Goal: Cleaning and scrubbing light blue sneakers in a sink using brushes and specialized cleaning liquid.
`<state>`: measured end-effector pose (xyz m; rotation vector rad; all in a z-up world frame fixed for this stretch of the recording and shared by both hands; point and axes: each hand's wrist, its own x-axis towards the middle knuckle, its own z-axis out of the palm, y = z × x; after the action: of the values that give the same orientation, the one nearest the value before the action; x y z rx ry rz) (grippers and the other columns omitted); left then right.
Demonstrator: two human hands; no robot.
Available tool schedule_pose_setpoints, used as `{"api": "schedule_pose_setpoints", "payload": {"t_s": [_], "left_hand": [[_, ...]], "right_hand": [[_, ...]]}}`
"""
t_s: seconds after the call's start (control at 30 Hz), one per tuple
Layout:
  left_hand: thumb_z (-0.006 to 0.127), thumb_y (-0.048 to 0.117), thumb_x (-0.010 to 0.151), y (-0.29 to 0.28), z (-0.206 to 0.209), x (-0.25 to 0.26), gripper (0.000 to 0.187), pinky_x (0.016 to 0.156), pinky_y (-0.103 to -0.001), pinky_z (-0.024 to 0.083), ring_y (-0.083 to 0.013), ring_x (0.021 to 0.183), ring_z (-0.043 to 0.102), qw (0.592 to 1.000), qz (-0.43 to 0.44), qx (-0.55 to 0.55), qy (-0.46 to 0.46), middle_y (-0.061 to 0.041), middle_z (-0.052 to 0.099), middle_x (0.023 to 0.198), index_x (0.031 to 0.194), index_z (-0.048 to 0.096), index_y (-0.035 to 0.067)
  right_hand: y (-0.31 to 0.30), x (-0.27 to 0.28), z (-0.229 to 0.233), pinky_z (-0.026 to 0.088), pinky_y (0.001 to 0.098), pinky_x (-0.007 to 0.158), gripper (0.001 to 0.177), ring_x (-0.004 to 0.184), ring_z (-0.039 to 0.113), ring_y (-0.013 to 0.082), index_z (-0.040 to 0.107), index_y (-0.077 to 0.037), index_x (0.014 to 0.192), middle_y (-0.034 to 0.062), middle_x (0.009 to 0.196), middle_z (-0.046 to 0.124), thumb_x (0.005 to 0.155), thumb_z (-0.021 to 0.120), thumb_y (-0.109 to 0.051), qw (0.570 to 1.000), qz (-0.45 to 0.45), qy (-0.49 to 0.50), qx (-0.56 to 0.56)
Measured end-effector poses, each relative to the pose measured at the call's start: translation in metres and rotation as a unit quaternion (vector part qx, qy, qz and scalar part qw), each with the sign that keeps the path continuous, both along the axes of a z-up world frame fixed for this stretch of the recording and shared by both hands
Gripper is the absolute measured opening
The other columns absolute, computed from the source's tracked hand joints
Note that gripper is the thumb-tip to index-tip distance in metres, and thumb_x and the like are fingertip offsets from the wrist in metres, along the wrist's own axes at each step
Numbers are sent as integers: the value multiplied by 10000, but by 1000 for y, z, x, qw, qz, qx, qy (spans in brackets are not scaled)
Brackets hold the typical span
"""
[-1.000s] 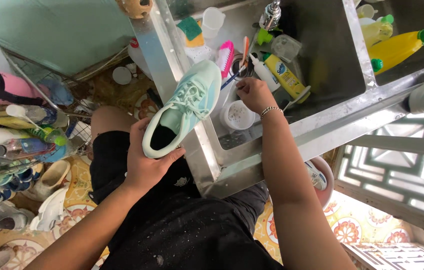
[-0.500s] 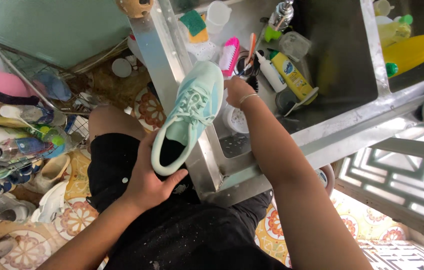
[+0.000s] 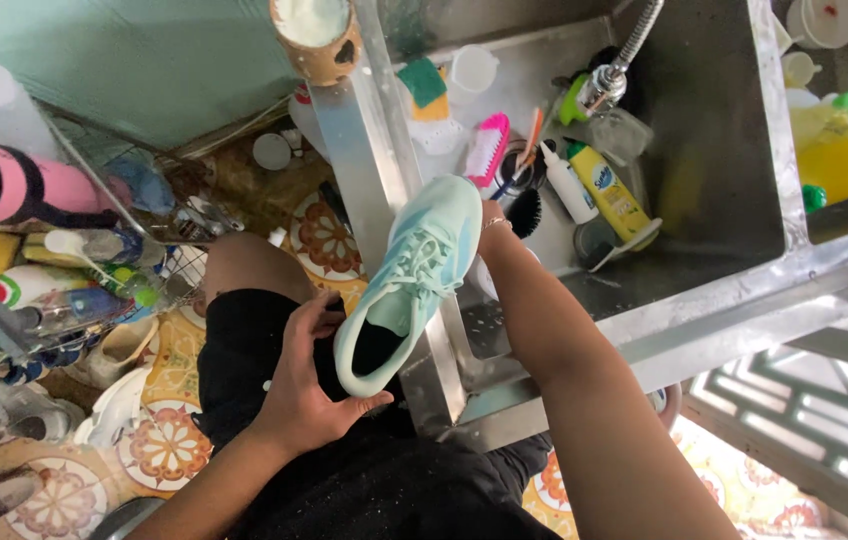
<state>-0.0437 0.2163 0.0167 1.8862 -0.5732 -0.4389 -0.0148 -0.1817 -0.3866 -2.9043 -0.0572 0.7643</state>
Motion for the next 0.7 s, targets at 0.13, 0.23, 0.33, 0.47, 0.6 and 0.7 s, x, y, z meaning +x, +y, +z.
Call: {"api": "schedule_pose_setpoints", "payload": {"t_s": [0.13,0.23,0.33,0.47,0.6,0.7], "left_hand": [[870,533,664,1,10,7,1193,1080,-475,451,-377,1272,529,994,6,-14,-104,-249,422,1448,1503,273,-71],[762,618,747,12,14,9,925,1075,-473,443,-376,1236,535,973,45,-67,-215,-214,496,1364,1340,438,-13],[755,534,845,20,34,16,535,917,-417,475,-286,1052,575,940,-22,-78,-332,-89,600,1208,1135,624,105],[765,391,901,0,78,31,321,659,-368,434,-195,823,555,882,-225,129,-394,3,658,1048,1026,711,100],[706,341,811,-13,94,33,343,648,-390,421,-194,798,561,867,-213,304,-333,18,689,1014,1033,739,82],[655,436,841,-20,94,31,468,695,-413,412,-223,866,568,843,-164,385,-339,-10,692,1085,1121,733,69]], "right_hand": [[-4,20,93,576,481,721,333,923,712,380,702,-65,1174,203,1056,712,948,649,-304,987,-89,-100,88],[-19,32,157,579,475,828,225,937,718,354,796,-219,1035,132,1014,749,856,667,-262,954,-278,-88,66],[-48,32,148,563,477,889,224,1037,696,357,754,-175,1099,133,1103,737,912,643,-231,935,-332,-119,31],[-66,40,139,439,497,1020,414,1226,535,427,685,-107,1266,175,1359,591,864,595,-145,922,-230,-309,48],[-86,48,105,274,538,1162,313,1367,458,410,758,-119,1153,127,1452,540,915,562,-170,916,-7,-362,-172],[-92,49,126,223,583,1211,268,1353,482,365,779,-84,1039,127,1333,576,919,584,-222,936,7,-237,-259]]}}
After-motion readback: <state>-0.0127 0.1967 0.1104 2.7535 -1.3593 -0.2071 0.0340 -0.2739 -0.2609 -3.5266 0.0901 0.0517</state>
